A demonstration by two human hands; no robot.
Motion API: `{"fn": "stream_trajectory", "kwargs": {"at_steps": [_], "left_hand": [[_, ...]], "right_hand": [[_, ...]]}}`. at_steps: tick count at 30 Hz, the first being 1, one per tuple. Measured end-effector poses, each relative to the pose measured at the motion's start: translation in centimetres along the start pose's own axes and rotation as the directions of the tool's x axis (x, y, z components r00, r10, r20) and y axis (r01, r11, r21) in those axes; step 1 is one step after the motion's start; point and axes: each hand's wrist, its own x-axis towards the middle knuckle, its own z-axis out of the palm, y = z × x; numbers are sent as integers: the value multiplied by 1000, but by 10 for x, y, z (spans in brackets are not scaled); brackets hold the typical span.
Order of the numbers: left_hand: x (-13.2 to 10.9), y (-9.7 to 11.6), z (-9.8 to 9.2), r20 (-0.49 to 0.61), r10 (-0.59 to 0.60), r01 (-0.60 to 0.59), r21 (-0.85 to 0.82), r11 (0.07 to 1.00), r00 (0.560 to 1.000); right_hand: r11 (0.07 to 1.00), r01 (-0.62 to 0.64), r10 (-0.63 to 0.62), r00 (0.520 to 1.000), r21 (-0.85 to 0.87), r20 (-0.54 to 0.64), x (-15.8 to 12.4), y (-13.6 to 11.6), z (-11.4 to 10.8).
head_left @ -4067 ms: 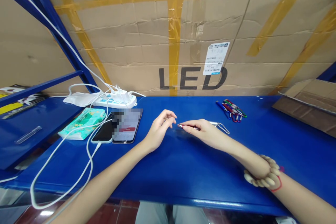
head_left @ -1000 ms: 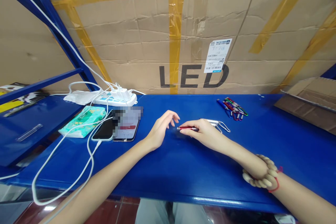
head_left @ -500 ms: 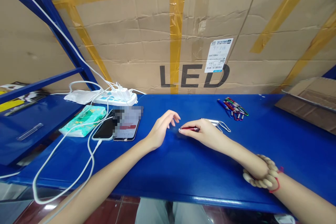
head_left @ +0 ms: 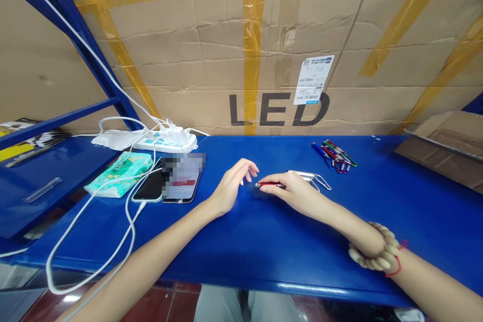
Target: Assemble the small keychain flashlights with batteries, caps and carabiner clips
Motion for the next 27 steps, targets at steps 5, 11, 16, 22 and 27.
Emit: {"fn": "stream_trajectory", "kwargs": {"at_steps": [5, 11, 16, 22, 27], "left_hand": [[0, -1, 0, 6, -2, 2, -3, 1000, 1000], [0, 0, 0, 2, -20, 20, 7, 1000, 1000], [-1, 1, 0, -2, 0, 0, 7, 1000, 1000], [0, 1, 0, 2, 2, -2, -4, 1000, 1000], [0, 1, 0, 9, -1, 1, -10, 1000, 1000]], "right_hand": [[1000, 2, -2, 1000, 6, 11, 0, 1, 1], [999, 39, -40, 999, 22, 21, 1, 5, 4], [999, 55, -55, 999, 2, 3, 1, 8, 5], [999, 40, -40, 999, -21, 17, 1, 3, 2], [999, 34, -34, 999, -3, 28, 1, 2, 2]]}}
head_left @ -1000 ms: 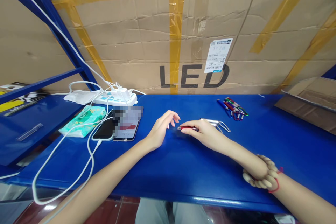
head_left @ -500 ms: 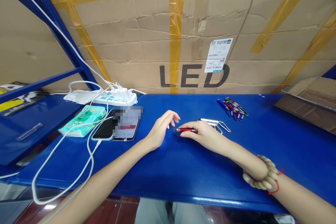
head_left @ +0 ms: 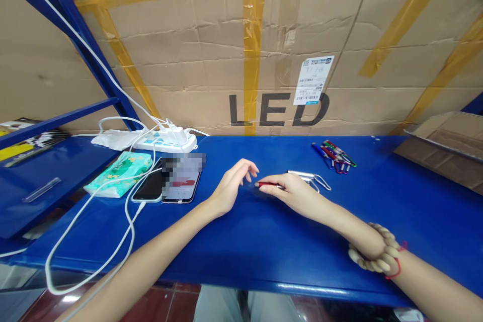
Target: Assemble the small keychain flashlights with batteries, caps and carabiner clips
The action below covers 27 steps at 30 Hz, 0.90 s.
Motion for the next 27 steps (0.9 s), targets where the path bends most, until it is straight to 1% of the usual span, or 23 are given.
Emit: {"fn": "stream_trajectory", "kwargs": {"at_steps": [2, 5, 7, 10, 14, 17, 20, 23, 27], "left_hand": [[0, -1, 0, 1, 0, 0, -3, 1000, 1000], [-1, -1, 0, 3, -1, 1, -6, 1000, 1000], [-1, -2, 1, 1, -5, 5, -10, 1000, 1000], [0, -2, 1, -7, -5, 4, -15, 1000, 1000], [1, -2, 0, -10, -2, 2, -12, 1000, 1000], [1, -4, 0, -8, -1, 1, -17, 1000, 1000], [1, -6, 0, -4, 4, -4, -17, 1000, 1000], [1, -8, 0, -3, 5, -5, -17, 1000, 1000], [2, -8, 0, 2, 8, -8, 2, 1000, 1000]], "right_hand": [[1000, -6, 6, 1000, -8, 4, 0, 0, 0], [997, -27, 29, 999, -67, 21, -1, 0, 0], [990, -70, 73, 997, -126, 20, -1, 0, -1], [961, -166, 174, 985, -220, 17, -2, 3, -4], [920, -212, 233, 972, -330, 26, -4, 6, -12], [847, -305, 330, 944, -436, -18, -7, 6, -21], [793, -391, 411, 909, -468, -63, -9, 8, -27], [779, -396, 409, 909, -486, -85, -10, 10, -30], [738, -418, 404, 903, -530, -149, -8, 9, -31]]}}
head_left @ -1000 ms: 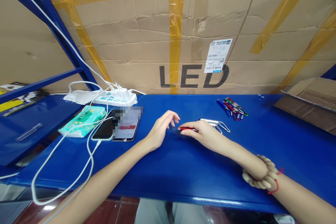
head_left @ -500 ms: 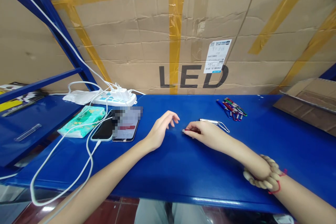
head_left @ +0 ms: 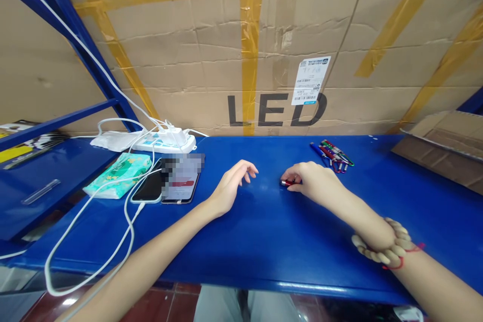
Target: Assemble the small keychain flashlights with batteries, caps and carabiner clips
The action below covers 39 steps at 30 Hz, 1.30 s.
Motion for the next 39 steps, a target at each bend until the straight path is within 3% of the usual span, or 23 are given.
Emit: {"fn": "stream_trajectory", "kwargs": {"at_steps": [5, 15, 22, 27, 39], "left_hand": [[0, 1, 0, -2, -2, 2, 0, 1000, 1000], [0, 1, 0, -4, -6, 6, -4, 1000, 1000], [0, 1, 1, -6, -10, 10, 1, 1000, 1000], [0, 1, 1, -3, -11, 11, 7, 1000, 1000], [0, 3, 0, -4, -11, 11, 24, 1000, 1000]], "right_hand": [[999, -31, 29, 998, -41, -50, 2, -1, -1], [989, -89, 86, 996, -122, -27, -3, 3, -8], [942, -147, 141, 989, -302, -41, -1, 5, -12], [967, -81, 95, 994, -240, 47, 6, 20, -8], [986, -102, 102, 995, -129, -4, 6, 15, -12]]}}
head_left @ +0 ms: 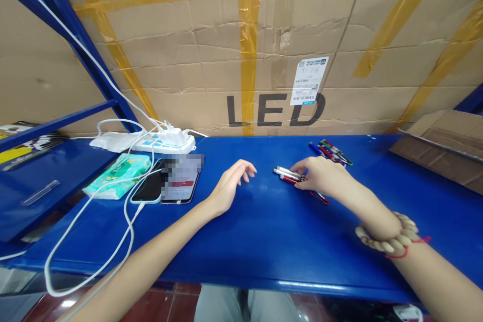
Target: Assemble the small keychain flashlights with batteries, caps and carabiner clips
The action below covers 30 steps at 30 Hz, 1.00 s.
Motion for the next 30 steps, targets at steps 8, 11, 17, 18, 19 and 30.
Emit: {"fn": "stream_trajectory", "kwargs": {"at_steps": [8, 11, 17, 18, 19, 30], "left_hand": [[0, 0, 0, -3, -8, 8, -11, 1000, 1000], [0, -1, 0, -8, -11, 11, -8, 1000, 1000], [0, 0, 0, -9, -7, 7, -5, 1000, 1000], [0, 0, 0, -8, -9, 8, -1, 1000, 1000], [0, 0, 0, -8, -9, 9, 2, 1000, 1000], [0, 0, 0, -4, -6, 6, 7, 1000, 1000]], "right_hand": [[999, -13, 15, 998, 42, -57, -2, -5, -2], [999, -11, 13, 999, 48, -41, -3, -8, -1], [998, 25, -22, 998, 57, -63, -4, -14, 3], [998, 30, -26, 997, 59, -71, -4, -15, 3], [998, 33, -28, 996, 59, -81, -3, -16, 4], [999, 32, -30, 996, 22, -89, -3, -15, 7]]}}
